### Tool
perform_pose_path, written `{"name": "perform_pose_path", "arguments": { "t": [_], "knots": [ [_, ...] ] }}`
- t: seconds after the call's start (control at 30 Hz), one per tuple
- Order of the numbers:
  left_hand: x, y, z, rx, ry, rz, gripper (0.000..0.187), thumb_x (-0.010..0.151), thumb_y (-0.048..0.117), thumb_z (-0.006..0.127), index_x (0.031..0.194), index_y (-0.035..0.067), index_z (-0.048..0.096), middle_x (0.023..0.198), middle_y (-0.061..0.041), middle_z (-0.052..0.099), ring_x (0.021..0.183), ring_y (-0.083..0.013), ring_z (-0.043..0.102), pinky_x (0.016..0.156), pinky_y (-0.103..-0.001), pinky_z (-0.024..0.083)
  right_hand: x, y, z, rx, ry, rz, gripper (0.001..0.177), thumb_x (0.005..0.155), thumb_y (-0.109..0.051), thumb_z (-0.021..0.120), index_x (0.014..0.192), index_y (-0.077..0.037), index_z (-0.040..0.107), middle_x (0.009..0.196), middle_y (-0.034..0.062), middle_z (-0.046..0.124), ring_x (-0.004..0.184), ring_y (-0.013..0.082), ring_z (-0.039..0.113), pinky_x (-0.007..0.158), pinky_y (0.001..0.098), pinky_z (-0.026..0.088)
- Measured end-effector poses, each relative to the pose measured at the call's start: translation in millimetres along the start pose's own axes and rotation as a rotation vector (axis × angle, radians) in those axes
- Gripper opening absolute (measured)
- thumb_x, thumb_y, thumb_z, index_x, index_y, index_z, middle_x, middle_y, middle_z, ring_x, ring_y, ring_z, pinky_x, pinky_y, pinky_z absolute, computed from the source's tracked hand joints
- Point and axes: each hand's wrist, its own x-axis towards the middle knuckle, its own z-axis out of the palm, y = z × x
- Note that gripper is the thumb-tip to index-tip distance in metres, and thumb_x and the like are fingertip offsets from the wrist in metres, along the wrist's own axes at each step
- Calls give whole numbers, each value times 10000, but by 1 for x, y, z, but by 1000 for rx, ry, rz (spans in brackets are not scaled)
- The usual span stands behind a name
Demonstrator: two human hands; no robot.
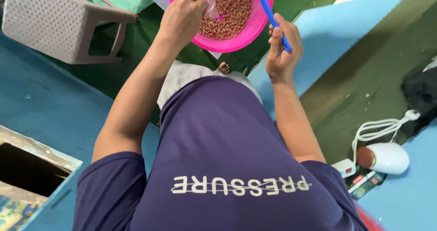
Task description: The person scoops peanuts from a bowl into small plastic bags, seals the bags by hand, and places them into a larger container.
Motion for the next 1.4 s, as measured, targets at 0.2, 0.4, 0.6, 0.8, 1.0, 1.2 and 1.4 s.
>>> {"name": "perform_pose_path", "arguments": {
  "t": [0.2, 0.4, 0.6, 0.8, 1.0, 1.2, 1.4],
  "knots": [
    [-13, 13, 6, 13, 47, -17, 116, 941, 110, 621, 828, 118, 647, 915, -78, 596, 882, -293, 619, 663, -386, 531, -1, 2, -13, 5, -55, -39, 311, 1146, -220, 476, 1267, -7, 667, 996, 160, 681, 789, 215, 670, 753, 337, 577],
    [-9, 7, 0, -31, 11, -64, 121, 914, -40, 662, 937, 31, 757, 989, -106, 655, 942, -296, 637, 529, -421, 571, -5, -9, -3, 76, 1, 101, 384, 1139, -301, 483, 1263, 13, 665, 1035, 167, 670, 777, 205, 671, 725, 309, 594],
    [8, -7, -40, -405, -4, -154, 395, 907, -113, 725, 1060, 49, 399, 819, -157, 559, 678, -332, 562, 545, -440, 396, -7, -57, 20, 41, 5, -70, 320, 1155, -203, 462, 1272, 37, 638, 989, 185, 645, 783, 234, 651, 736, 352, 575],
    [7, -28, -38, -469, -83, -248, 336, 915, -7, 624, 1198, 22, 443, 816, -205, 579, 679, -415, 531, 563, -509, 363, -31, -71, 50, -152, -184, -268, 325, 1148, -168, 482, 1359, 52, 596, 1176, 225, 632, 1012, 383, 620, 897, 474, 543],
    [-3, -35, -35, -514, -140, -208, 287, 977, 20, 694, 1063, 53, 422, 816, -163, 590, 690, -348, 567, 570, -450, 424, -51, -82, 57, -244, -127, -299, 347, 1150, -193, 477, 1365, 59, 582, 1171, 213, 618, 996, 377, 622, 857, 499, 566],
    [-5, -18, -27, -366, 71, 25, 63, 907, -24, 702, 919, 11, 651, 1028, -165, 532, 924, -371, 552, 694, -470, 502, -29, -79, 43, -180, 215, -256, 466, 1143, -265, 301, 936, 56, 568, 1070, 298, 605, 976, 433, 677, 916, 494, 577],
    [-30, 21, 2, -459, 7, 86, 107, 947, 164, 653, 1000, 123, 736, 985, -122, 673, 1017, -355, 647, 922, -427, 507, -24, -6, 42, -17, -220, 2, 420, 947, -230, 768, 1304, -35, 668, 1062, 187, 698, 1041, 421, 668, 928, 523, 508]
  ]
}}
